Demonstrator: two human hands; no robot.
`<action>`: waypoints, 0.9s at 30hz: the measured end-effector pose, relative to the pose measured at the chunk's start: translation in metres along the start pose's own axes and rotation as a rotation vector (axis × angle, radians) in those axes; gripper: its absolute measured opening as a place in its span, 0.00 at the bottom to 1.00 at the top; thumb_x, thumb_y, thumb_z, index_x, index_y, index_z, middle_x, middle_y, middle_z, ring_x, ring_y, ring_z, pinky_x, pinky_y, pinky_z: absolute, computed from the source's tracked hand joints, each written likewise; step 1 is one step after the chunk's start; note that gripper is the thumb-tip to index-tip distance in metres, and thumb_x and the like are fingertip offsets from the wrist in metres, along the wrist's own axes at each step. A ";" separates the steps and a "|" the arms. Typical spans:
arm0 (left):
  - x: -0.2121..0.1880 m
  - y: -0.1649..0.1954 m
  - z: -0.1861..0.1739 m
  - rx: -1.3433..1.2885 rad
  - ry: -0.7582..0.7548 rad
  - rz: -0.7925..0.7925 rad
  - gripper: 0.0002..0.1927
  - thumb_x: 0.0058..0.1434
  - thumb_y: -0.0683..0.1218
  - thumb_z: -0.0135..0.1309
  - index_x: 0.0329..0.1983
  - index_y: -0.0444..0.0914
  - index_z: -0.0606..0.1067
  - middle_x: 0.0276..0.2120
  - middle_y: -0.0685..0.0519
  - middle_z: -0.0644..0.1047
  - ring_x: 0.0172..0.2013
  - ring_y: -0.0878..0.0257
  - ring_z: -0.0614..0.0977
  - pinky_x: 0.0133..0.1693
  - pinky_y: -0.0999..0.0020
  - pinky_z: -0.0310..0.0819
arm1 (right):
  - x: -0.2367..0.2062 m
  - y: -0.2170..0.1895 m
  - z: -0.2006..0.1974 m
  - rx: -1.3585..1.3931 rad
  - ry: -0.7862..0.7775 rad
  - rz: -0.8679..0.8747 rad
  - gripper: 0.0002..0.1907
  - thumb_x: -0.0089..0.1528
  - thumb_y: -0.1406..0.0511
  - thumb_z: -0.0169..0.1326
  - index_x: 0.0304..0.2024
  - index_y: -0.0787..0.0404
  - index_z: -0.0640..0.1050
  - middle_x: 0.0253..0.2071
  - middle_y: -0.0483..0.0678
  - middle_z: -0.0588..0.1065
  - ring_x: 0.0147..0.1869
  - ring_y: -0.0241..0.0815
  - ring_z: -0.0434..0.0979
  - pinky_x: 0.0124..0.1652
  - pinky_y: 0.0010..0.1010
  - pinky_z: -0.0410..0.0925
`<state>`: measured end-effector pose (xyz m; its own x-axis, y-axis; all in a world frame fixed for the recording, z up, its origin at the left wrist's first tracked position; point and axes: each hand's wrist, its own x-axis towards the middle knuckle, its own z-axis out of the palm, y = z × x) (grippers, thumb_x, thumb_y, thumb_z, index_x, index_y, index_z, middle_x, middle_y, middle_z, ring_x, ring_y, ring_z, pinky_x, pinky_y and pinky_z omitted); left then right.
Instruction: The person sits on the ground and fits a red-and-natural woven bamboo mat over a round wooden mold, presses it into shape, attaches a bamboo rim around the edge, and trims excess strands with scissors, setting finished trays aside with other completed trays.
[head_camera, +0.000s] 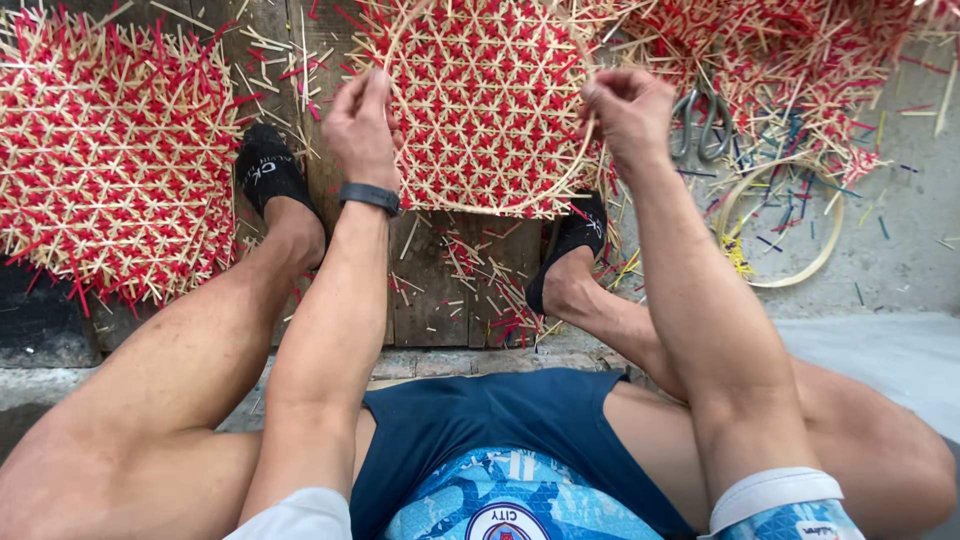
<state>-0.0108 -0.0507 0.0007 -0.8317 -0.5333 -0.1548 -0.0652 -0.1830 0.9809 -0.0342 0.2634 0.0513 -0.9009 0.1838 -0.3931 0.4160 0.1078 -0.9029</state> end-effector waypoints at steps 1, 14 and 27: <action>0.004 -0.010 -0.007 0.235 0.050 0.155 0.07 0.65 0.46 0.65 0.44 0.41 0.85 0.35 0.55 0.86 0.32 0.67 0.84 0.35 0.71 0.80 | 0.006 0.014 0.008 -0.068 -0.007 -0.037 0.05 0.61 0.70 0.63 0.38 0.65 0.82 0.32 0.50 0.81 0.30 0.34 0.81 0.29 0.26 0.78; 0.050 -0.043 -0.026 0.804 -0.214 0.086 0.08 0.54 0.40 0.68 0.38 0.39 0.86 0.28 0.52 0.85 0.28 0.64 0.85 0.35 0.69 0.79 | 0.036 0.070 0.048 -0.471 0.145 -0.226 0.10 0.57 0.68 0.66 0.42 0.59 0.86 0.32 0.47 0.84 0.34 0.36 0.84 0.39 0.29 0.75; 0.050 -0.037 -0.022 0.812 -0.158 0.069 0.10 0.48 0.42 0.73 0.33 0.38 0.86 0.27 0.52 0.85 0.27 0.65 0.86 0.34 0.69 0.80 | 0.024 0.049 0.055 -0.512 0.222 -0.162 0.07 0.56 0.66 0.67 0.37 0.56 0.87 0.31 0.47 0.84 0.33 0.37 0.85 0.39 0.31 0.77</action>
<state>-0.0376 -0.0885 -0.0464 -0.9121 -0.3881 -0.1321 -0.3384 0.5311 0.7768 -0.0425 0.2190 -0.0115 -0.9337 0.3199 -0.1609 0.3312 0.6007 -0.7277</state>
